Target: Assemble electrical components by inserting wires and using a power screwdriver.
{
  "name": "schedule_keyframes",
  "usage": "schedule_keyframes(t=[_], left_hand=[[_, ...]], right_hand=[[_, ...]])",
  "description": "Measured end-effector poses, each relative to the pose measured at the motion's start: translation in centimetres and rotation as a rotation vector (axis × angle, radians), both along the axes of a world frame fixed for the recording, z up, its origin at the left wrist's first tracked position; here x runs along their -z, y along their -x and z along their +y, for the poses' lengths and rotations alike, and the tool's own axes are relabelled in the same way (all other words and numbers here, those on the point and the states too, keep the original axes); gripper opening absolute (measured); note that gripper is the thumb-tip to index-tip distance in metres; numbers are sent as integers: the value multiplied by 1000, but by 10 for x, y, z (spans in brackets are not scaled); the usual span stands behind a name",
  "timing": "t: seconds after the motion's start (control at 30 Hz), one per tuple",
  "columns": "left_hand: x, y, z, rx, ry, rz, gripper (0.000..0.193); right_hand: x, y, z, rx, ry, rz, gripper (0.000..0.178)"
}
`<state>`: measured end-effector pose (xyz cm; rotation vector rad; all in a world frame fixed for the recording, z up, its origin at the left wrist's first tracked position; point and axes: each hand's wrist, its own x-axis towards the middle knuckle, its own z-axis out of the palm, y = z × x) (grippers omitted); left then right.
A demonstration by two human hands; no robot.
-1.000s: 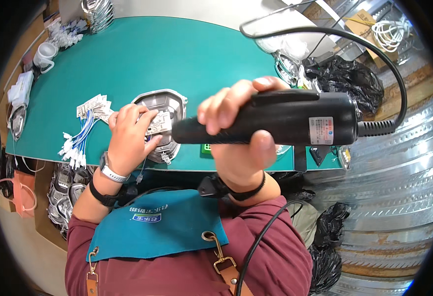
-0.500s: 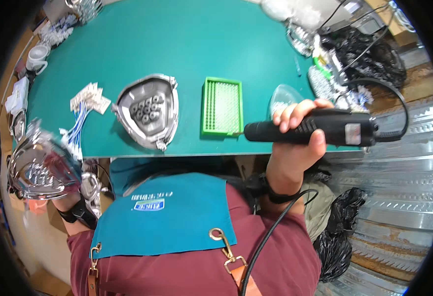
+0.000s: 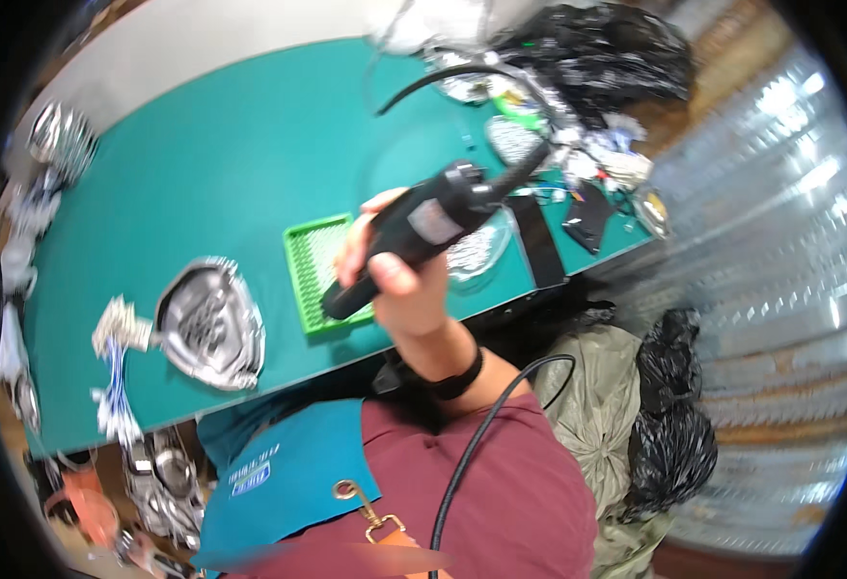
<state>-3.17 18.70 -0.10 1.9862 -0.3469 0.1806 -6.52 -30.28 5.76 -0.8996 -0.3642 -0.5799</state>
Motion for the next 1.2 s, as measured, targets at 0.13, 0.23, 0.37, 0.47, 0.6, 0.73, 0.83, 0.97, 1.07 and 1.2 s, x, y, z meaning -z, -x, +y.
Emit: schedule_keyframes(t=[0.13,0.23,0.37,0.47,0.6,0.73,0.83,0.97,1.07,1.2], left_hand=[[-9,-34,8,3,-68,-119,33],[-15,-49,30,-56,-132,-173,32],[-25,-58,57,-166,-220,-228,31],[-32,-57,73,-250,-291,-246,30],[-40,-45,94,-381,-377,-262,30],[-49,-39,110,-521,-450,-279,29],[-102,-40,33,-228,-757,-287,36],[-124,-74,-62,260,-1010,-227,40],[-101,-110,-89,354,-1010,-155,48],[-60,-147,-98,421,-1068,-82,58]], right_hand=[[-3,12,-6,-43,-60,-10,45],[-5,14,-11,-69,-96,-17,44],[-2,13,-21,-134,-123,-14,46],[0,14,-26,-150,-136,19,48],[-1,12,-24,-179,-137,33,48],[-2,11,-18,-236,-122,37,47],[-2,14,-18,-249,-129,51,47],[-8,20,-7,-286,-148,20,43],[-10,25,-7,-311,-200,-17,41],[-11,33,-14,-237,-96,14,51]])
